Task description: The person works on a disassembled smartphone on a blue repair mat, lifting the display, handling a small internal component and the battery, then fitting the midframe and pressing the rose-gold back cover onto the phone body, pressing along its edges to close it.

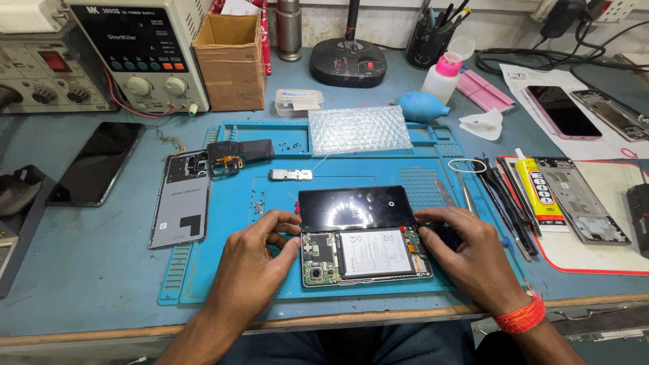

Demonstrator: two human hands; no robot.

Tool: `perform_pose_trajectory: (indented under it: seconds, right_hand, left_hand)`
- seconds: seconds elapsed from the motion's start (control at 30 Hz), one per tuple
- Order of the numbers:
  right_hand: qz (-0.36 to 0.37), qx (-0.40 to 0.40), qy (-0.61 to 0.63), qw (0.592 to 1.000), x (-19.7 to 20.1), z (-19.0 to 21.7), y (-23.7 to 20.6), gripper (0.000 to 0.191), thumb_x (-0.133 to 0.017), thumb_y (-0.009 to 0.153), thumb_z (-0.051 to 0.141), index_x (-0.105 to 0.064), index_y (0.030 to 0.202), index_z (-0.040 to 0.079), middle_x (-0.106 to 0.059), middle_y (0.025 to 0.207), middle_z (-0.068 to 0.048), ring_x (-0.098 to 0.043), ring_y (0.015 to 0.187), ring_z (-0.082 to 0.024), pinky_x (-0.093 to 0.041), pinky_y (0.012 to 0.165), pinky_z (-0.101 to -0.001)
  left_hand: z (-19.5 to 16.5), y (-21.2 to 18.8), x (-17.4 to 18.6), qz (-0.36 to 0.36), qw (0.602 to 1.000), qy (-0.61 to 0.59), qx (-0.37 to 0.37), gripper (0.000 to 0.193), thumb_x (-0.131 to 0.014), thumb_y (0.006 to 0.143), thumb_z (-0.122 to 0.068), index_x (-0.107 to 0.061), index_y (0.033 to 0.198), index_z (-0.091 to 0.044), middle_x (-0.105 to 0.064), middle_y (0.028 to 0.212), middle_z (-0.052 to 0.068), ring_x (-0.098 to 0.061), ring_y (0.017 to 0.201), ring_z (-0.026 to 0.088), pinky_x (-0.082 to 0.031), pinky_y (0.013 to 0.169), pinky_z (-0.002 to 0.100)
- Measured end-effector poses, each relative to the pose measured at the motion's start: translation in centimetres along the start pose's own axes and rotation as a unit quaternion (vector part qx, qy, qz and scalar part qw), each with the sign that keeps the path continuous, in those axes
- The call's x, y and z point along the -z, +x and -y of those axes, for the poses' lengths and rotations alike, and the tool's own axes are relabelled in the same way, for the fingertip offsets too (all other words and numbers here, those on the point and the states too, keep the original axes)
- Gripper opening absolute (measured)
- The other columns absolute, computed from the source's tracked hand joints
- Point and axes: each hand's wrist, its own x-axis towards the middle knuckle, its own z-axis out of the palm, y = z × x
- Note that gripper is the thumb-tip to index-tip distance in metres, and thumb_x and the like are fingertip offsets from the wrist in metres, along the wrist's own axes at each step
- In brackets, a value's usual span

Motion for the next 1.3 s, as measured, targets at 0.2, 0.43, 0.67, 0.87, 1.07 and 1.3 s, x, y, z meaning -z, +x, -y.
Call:
perform_pose_trajectory:
  seconds: [0.2, 0.43, 0.67, 0.87, 1.07, 1.3]
  right_hand:
    - [0.004, -0.017, -0.005, 1.000, 0.12, 0.27, -0.14, 0.029, -0.072, 0.084, 0.014, -0.076, 0.113, 0.009, -0.079, 0.102, -0.006, -0.076, 0.082, -0.015, -0.053, 0.048, -0.0292]
    - [-0.002, 0.010, -0.005, 1.000, 0.10, 0.21, -0.19, 0.028, -0.072, 0.085, 0.014, -0.076, 0.112, 0.008, -0.079, 0.103, -0.006, -0.076, 0.085, -0.015, -0.055, 0.052, -0.0282]
    - [0.000, 0.001, -0.006, 1.000, 0.06, 0.20, -0.19, 0.029, -0.072, 0.085, 0.014, -0.076, 0.112, 0.009, -0.079, 0.103, -0.006, -0.076, 0.085, -0.015, -0.055, 0.051, -0.0284]
    - [0.004, -0.005, -0.008, 1.000, 0.12, 0.29, -0.17, 0.029, -0.072, 0.085, 0.014, -0.076, 0.113, 0.009, -0.078, 0.101, -0.006, -0.076, 0.083, -0.015, -0.055, 0.050, -0.0284]
    - [0.001, 0.003, -0.006, 1.000, 0.13, 0.27, -0.15, 0.029, -0.072, 0.085, 0.014, -0.076, 0.113, 0.008, -0.078, 0.100, -0.006, -0.075, 0.084, -0.015, -0.056, 0.052, -0.0289]
    - [-0.001, 0.009, -0.013, 1.000, 0.06, 0.15, -0.16, 0.029, -0.072, 0.085, 0.014, -0.076, 0.112, 0.008, -0.078, 0.098, -0.007, -0.074, 0.083, -0.016, -0.057, 0.055, -0.0298]
  left_hand:
    - [-0.11, -0.21, 0.01, -0.002, 1.000, 0.002, 0.002, 0.027, -0.070, 0.084, -0.010, -0.071, 0.110, -0.006, -0.081, 0.095, 0.006, -0.079, 0.077, 0.014, -0.056, 0.058, 0.031]
    - [-0.01, -0.22, -0.06, 0.002, 1.000, 0.008, 0.006, 0.029, -0.070, 0.084, -0.011, -0.072, 0.113, -0.007, -0.081, 0.096, 0.006, -0.079, 0.079, 0.015, -0.056, 0.058, 0.031]
    - [0.01, -0.24, -0.08, 0.005, 1.000, 0.009, 0.011, 0.030, -0.070, 0.084, -0.011, -0.072, 0.114, -0.008, -0.081, 0.097, 0.007, -0.079, 0.079, 0.015, -0.056, 0.057, 0.032]
    - [-0.16, -0.25, -0.06, 0.002, 1.000, 0.007, 0.004, 0.029, -0.071, 0.084, -0.011, -0.072, 0.113, -0.007, -0.081, 0.097, 0.006, -0.079, 0.078, 0.014, -0.056, 0.056, 0.031]
    - [-0.28, -0.18, -0.05, -0.001, 1.000, 0.008, 0.008, 0.030, -0.071, 0.084, -0.011, -0.072, 0.114, -0.008, -0.081, 0.096, 0.006, -0.079, 0.078, 0.014, -0.055, 0.056, 0.031]
    - [-0.19, -0.26, -0.03, -0.003, 1.000, 0.012, -0.002, 0.029, -0.071, 0.084, -0.010, -0.072, 0.113, -0.007, -0.081, 0.096, 0.006, -0.079, 0.077, 0.014, -0.055, 0.056, 0.031]
